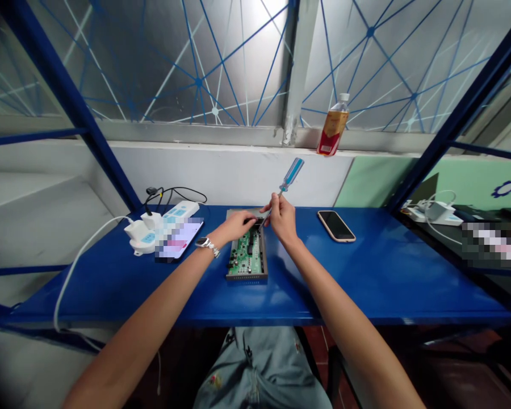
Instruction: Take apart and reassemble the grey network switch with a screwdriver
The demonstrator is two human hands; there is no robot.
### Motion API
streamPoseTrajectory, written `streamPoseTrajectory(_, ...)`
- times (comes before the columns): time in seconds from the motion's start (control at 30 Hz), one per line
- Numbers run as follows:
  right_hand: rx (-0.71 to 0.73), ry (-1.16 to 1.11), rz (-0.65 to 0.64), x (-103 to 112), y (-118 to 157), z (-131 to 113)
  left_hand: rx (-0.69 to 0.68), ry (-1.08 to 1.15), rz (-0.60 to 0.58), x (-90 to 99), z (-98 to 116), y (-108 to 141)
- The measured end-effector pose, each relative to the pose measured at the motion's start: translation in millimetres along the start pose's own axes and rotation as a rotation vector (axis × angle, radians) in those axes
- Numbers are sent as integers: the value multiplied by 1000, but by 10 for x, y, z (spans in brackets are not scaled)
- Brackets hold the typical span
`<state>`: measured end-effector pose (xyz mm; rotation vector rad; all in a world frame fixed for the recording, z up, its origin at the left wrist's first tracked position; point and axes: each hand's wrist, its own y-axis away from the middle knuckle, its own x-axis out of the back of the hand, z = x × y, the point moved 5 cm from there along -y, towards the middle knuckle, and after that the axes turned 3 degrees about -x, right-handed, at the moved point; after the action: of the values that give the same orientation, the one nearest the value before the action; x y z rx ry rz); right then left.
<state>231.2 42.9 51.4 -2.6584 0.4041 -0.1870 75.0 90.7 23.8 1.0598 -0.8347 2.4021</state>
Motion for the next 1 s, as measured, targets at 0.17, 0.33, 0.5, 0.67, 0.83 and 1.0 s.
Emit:
streamPoseTrajectory(0.17,2,-18,-40,-146,-7,152,51,-141,-50,-185,-74,-53)
streamPoseTrajectory(0.33,15,-118,-208,-184,60,178,70,-107,-19,-161,-122,115)
streamPoseTrajectory(0.5,35,-140,-295,-179,130,96,69,16,-15,-68,-172,247)
streamPoseTrajectory(0.67,129,61,-286,-246,126,27,52,74,26,-58,-178,273)
streamPoseTrajectory(0.83,183,190,-330,-360,126,37,70,86,22,-62,-156,266)
streamPoseTrajectory(1.0,186,209,-324,-385,131,56,84,69,21,-74,-178,260)
